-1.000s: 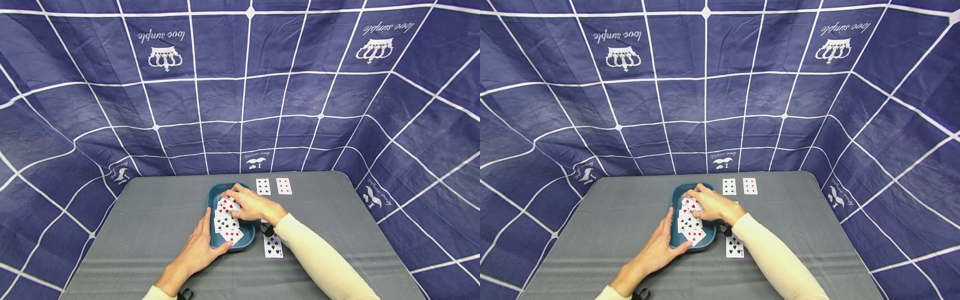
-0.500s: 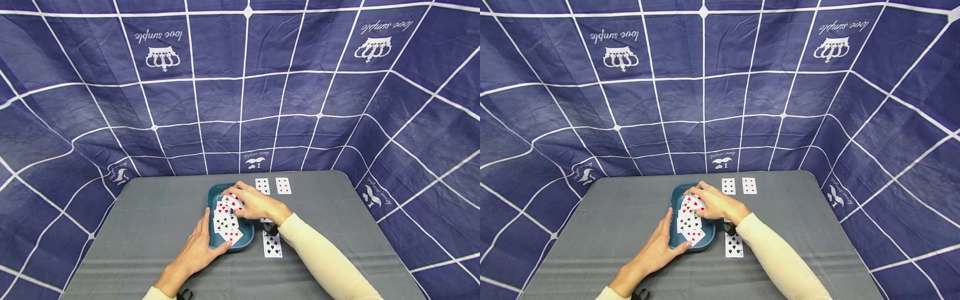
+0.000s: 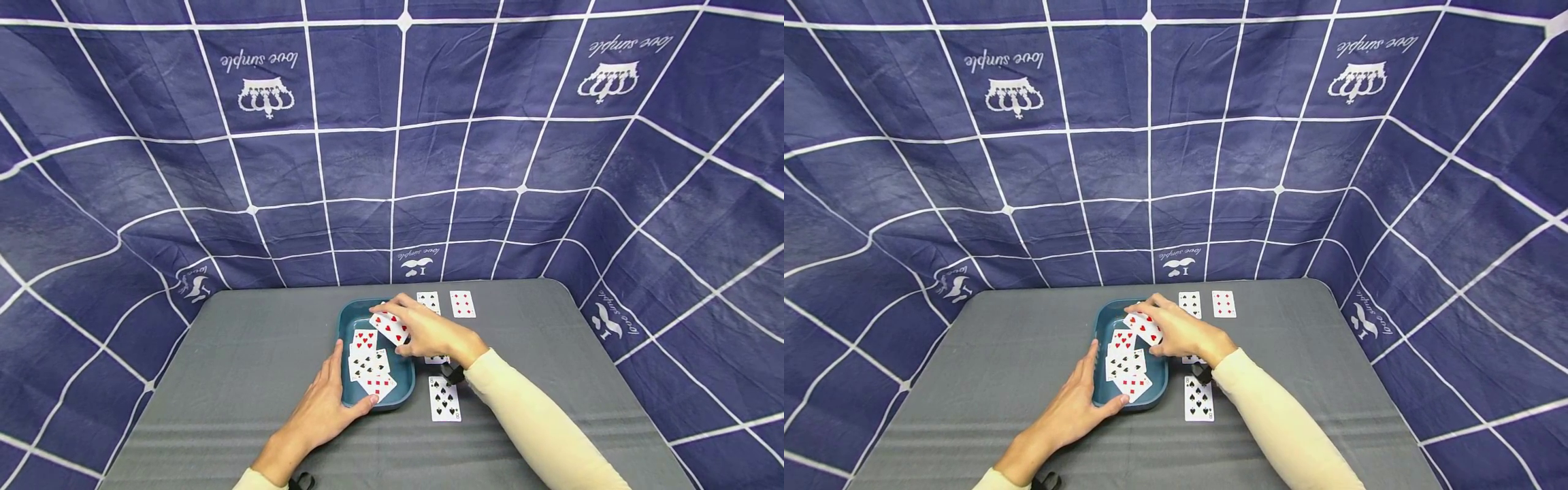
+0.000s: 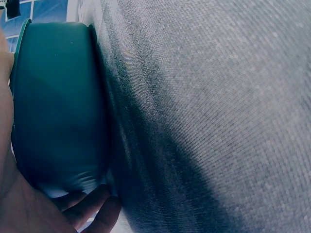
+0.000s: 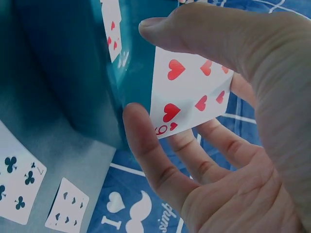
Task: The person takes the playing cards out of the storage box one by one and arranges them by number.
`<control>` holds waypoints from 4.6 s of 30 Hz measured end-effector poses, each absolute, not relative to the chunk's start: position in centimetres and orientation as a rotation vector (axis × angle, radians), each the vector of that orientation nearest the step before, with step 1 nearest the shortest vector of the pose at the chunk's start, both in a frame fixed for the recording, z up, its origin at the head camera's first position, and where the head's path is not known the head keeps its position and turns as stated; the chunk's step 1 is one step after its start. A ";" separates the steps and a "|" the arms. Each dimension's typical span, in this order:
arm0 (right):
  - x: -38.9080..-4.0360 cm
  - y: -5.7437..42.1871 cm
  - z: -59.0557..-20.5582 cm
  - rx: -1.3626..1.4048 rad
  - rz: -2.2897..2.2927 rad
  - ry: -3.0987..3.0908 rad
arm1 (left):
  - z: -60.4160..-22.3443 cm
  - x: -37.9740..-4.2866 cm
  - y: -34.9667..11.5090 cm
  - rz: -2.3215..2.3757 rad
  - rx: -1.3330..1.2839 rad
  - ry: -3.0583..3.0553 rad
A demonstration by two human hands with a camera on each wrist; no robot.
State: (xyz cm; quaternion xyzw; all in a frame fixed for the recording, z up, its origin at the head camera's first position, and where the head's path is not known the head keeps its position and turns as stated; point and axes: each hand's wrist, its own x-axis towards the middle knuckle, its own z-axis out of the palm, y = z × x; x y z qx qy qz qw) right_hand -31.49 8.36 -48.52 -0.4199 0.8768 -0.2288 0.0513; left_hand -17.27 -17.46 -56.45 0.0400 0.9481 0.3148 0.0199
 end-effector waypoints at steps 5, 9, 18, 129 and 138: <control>-31.7 9.2 -48.6 -1.264 -0.711 2.695 | -56.5 -17.3 -17.4 0.976 0.129 2.952; -31.9 9.8 -48.6 -1.248 -0.741 2.707 | -56.5 -17.3 -17.4 0.978 0.130 2.952; -32.5 11.4 -48.8 -1.201 -0.782 2.777 | -56.4 -17.4 -17.3 0.972 0.123 2.963; -39.3 28.9 -55.8 -0.358 -0.684 3.028 | -55.8 -17.1 -17.4 1.005 0.116 2.947; -39.5 29.0 -56.2 -0.392 -0.661 3.043 | -55.9 -17.1 -17.4 0.993 0.120 2.948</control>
